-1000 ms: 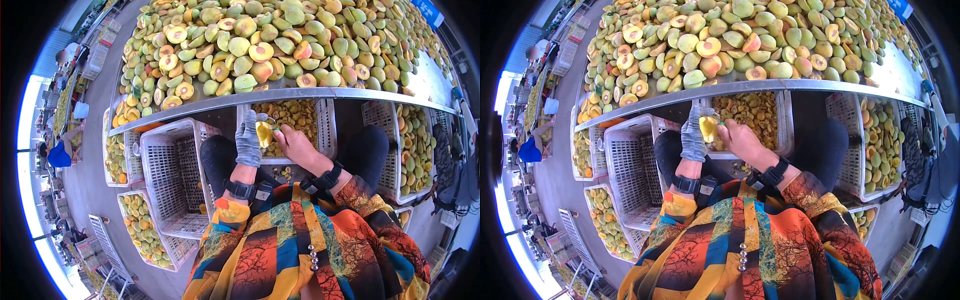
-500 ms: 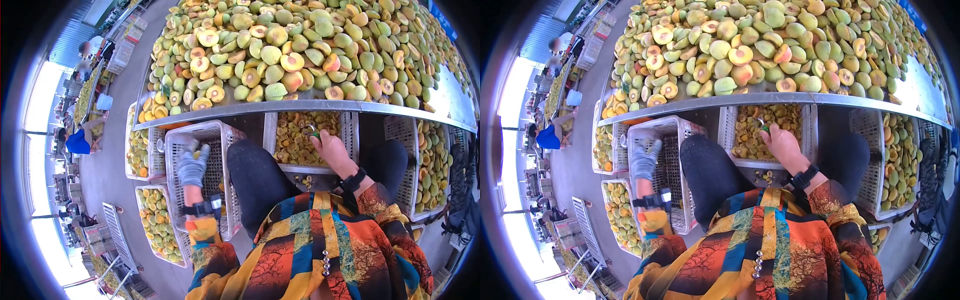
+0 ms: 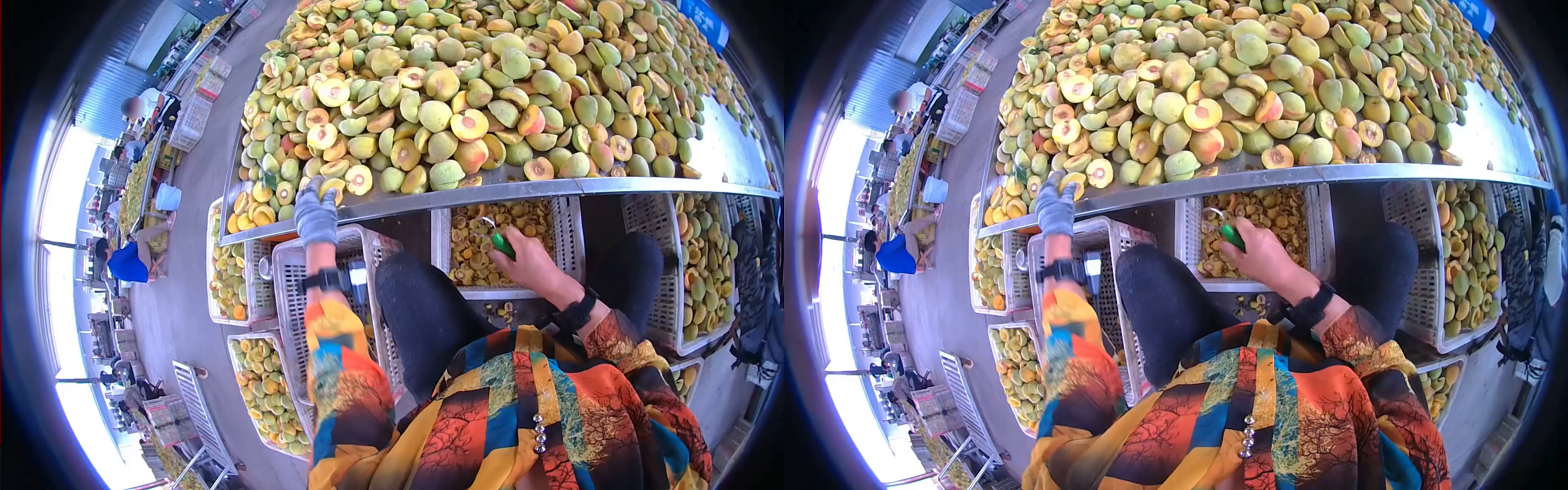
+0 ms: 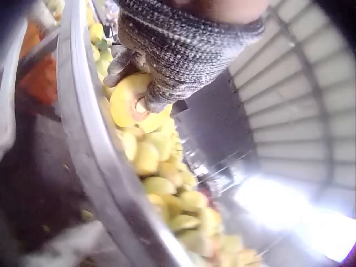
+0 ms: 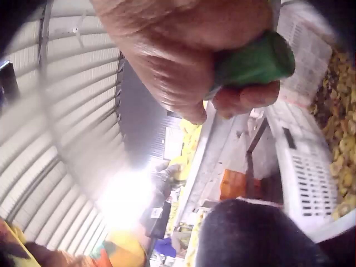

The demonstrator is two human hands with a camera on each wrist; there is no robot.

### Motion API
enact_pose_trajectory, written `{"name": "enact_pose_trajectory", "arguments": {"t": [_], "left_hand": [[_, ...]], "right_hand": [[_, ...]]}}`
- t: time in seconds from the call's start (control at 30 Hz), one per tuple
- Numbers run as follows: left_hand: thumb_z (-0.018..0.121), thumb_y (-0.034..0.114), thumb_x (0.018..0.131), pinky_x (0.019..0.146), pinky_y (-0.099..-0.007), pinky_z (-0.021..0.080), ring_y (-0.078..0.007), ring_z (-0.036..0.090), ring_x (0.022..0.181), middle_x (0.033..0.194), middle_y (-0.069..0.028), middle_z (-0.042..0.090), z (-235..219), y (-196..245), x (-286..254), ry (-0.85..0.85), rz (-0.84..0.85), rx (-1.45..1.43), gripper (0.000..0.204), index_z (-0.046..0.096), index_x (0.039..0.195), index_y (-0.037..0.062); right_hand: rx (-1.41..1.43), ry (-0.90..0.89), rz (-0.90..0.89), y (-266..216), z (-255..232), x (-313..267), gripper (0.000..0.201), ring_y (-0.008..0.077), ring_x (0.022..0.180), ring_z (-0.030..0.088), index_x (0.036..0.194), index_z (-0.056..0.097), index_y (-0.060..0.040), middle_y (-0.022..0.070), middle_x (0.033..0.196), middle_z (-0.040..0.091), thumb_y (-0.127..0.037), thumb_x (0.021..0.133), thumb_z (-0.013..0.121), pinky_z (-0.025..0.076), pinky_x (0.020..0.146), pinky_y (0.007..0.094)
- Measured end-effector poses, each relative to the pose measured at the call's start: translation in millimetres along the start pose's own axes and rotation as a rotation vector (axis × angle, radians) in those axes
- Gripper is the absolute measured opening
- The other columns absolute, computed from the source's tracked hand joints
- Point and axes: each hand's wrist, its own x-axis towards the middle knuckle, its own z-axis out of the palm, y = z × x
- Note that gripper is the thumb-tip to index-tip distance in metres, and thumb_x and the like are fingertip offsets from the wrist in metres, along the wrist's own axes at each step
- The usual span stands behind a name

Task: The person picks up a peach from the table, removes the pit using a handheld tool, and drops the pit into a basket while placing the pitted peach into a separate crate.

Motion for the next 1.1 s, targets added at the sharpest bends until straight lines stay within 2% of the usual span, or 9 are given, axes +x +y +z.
{"name": "enact_pose_trajectory", "arguments": {"t": [0.1,0.17,0.23,0.4,0.5,0.67,0.83,0.93,1.1], "left_hand": [[0.067,0.013,0.076,0.06,-0.0242,0.047,-0.0151,0.057,0.069,0.087,-0.0079,0.06,-4.9,46.8,-47.9,0.314,-0.047,-1.042,0.036,0.053,0.106,-0.0014],[0.067,0.015,0.076,0.035,-0.0167,0.034,-0.0053,0.045,0.044,0.081,-0.0053,0.059,-27.8,99.9,-88.7,0.047,-0.22,-1.563,0.034,0.054,0.105,0.0012],[0.065,0.018,0.078,0.037,-0.0153,0.035,-0.0051,0.048,0.048,0.083,-0.004,0.059,-30.0,123.6,-113.6,-0.267,-0.237,-1.624,0.034,0.054,0.106,0.0017],[0.047,0.029,0.09,0.084,-0.0265,0.042,-0.0145,0.051,0.098,0.115,-0.0077,0.051,-0.1,165.9,-141.3,-0.092,0.033,-1.757,0.043,0.044,0.123,0.0014],[0.041,0.046,0.088,0.063,-0.0204,0.047,-0.0119,0.054,0.083,0.104,-0.0064,0.054,4.2,182.3,-153.7,-0.293,-0.14,-1.714,0.06,0.03,0.132,0.006],[0.037,0.061,0.082,0.061,-0.0286,0.05,-0.0186,0.058,0.077,0.092,-0.0079,0.06,20.3,187.1,-136.8,-0.423,-0.66,-1.944,0.06,0.052,0.105,0.0083],[0.038,0.067,0.078,0.054,-0.0394,0.049,-0.0223,0.06,0.071,0.09,-0.005,0.061,63.3,177.5,-133.1,-0.235,-0.612,-2.021,0.064,0.054,0.106,0.0122],[0.032,0.073,0.075,0.047,-0.0318,0.043,-0.02,0.06,0.073,0.087,-0.0079,0.064,47.5,175.2,-135.0,-0.417,-0.879,-2.031,0.072,0.06,0.097,0.0108],[0.037,0.063,0.08,0.068,-0.034,0.046,-0.0195,0.057,0.086,0.097,-0.0068,0.061,43.3,177.5,-138.2,-0.527,-0.749,-2.036,0.062,0.056,0.105,0.0099]], "right_hand": [[0.179,0.043,-0.121,-21.0,15.9,19.6,0.049,0.0334,0.076,0.06,0.107,0.047,-0.0003,0.02,0.08,0.059,-0.03,0.073,0.066,0.046,0.069,0.0398],[0.4,0.151,-0.21,-32.8,30.4,34.5,0.045,0.0231,0.078,0.06,0.107,0.047,0.0001,0.0132,0.084,0.06,-0.029,0.077,0.064,0.047,0.07,0.0339],[0.587,0.061,-0.149,-55.9,20.3,37.1,0.042,0.0186,0.071,0.059,0.107,0.047,-0.0001,0.0099,0.081,0.06,-0.027,0.079,0.062,0.048,0.063,0.0308],[1.167,0.019,0.233,-50.4,7.2,20.2,0.027,0.0083,0.038,0.043,0.101,0.046,-0.0037,0.0014,0.061,0.051,-0.022,0.084,0.057,0.036,0.035,0.0232],[1.296,0.001,0.344,-50.2,9.3,2.0,0.026,0.0093,0.039,0.042,0.098,0.043,-0.0036,0.0027,0.062,0.05,-0.026,0.087,0.052,0.037,0.036,0.0233],[1.147,-0.152,0.438,-48.0,6.8,-15.5,0.038,0.0113,0.038,0.043,0.101,0.037,-0.0002,0.0061,0.065,0.05,-0.035,0.089,0.044,0.037,0.035,0.0243],[0.643,-0.299,0.36,-24.3,-1.0,-18.7,0.042,0.0142,0.044,0.053,0.1,0.041,0.0034,0.009,0.065,0.054,-0.037,0.088,0.044,0.04,0.034,0.0261],[-0.026,-0.042,0.207,-7.7,0.5,-23.2,0.036,0.0394,0.067,0.059,0.099,0.043,0.0023,0.0281,0.074,0.058,-0.031,0.087,0.046,0.047,0.058,0.0443],[0.113,0.171,0.118,-4.1,-2.5,-27.6,0.025,0.0431,0.069,0.056,0.086,0.044,0.0002,0.027,0.068,0.056,-0.024,0.084,0.049,0.043,0.061,0.0484]]}}
